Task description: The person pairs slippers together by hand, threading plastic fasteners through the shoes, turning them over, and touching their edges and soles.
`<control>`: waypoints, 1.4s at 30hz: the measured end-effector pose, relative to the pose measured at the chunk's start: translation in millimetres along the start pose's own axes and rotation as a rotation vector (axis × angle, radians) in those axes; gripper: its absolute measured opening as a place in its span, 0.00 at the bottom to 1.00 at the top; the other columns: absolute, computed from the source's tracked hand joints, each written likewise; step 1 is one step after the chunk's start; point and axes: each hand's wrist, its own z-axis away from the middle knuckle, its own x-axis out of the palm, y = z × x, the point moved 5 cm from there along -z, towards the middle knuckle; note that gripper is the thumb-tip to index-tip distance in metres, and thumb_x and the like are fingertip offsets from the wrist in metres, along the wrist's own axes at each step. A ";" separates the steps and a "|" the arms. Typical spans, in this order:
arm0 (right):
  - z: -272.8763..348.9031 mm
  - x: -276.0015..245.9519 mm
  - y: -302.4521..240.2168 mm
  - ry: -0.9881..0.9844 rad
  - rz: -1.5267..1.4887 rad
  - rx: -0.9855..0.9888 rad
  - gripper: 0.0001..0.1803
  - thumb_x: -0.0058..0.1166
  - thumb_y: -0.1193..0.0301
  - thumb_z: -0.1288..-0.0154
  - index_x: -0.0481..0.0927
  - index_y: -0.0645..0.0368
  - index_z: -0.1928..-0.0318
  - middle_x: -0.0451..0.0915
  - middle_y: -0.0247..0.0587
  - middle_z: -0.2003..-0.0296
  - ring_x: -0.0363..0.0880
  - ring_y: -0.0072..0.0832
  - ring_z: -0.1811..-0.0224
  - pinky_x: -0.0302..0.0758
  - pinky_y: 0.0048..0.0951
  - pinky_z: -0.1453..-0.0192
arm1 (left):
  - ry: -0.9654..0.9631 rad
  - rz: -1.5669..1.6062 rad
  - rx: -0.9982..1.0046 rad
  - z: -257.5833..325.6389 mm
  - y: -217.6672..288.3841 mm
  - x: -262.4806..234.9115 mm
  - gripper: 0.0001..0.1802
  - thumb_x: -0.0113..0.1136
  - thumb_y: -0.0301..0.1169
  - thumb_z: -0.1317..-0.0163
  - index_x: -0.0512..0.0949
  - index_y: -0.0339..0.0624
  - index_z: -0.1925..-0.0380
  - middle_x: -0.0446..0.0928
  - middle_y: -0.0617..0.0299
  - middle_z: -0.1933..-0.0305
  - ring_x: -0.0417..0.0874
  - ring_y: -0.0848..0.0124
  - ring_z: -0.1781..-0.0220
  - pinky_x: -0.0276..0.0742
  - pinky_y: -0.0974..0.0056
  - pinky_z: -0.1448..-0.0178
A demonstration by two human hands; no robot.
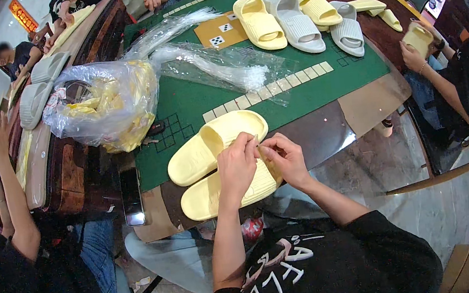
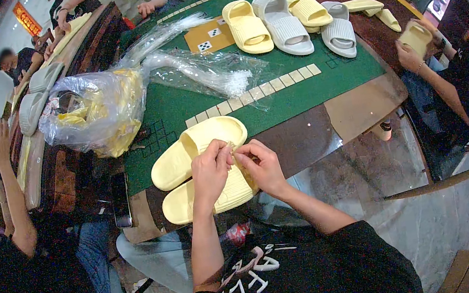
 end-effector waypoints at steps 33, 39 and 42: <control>1.7 -7.6 13.1 0.068 -0.235 0.201 0.07 0.58 0.80 0.43 0.72 0.61 0.67 0.74 0.30 0.72 0.73 0.15 0.72 0.72 0.18 0.67 | -0.056 -0.150 0.124 2.8 3.8 6.4 0.06 0.56 0.32 0.39 0.74 0.42 0.67 0.78 0.55 0.75 0.81 0.56 0.71 0.71 0.54 0.69; 3.2 -5.3 10.4 0.047 -0.246 0.178 0.06 0.57 0.79 0.42 0.73 0.62 0.66 0.76 0.31 0.72 0.74 0.15 0.70 0.72 0.18 0.66 | -0.028 -0.253 0.193 6.2 7.2 4.9 0.04 0.55 0.28 0.39 0.73 0.40 0.66 0.77 0.56 0.76 0.80 0.58 0.72 0.72 0.56 0.68; 3.2 -5.0 7.3 0.028 -0.212 0.159 0.05 0.56 0.77 0.40 0.75 0.63 0.64 0.76 0.30 0.72 0.74 0.14 0.70 0.72 0.18 0.66 | -0.031 -0.229 0.153 6.8 0.9 6.8 0.05 0.54 0.30 0.38 0.71 0.42 0.65 0.78 0.54 0.73 0.80 0.56 0.68 0.72 0.53 0.66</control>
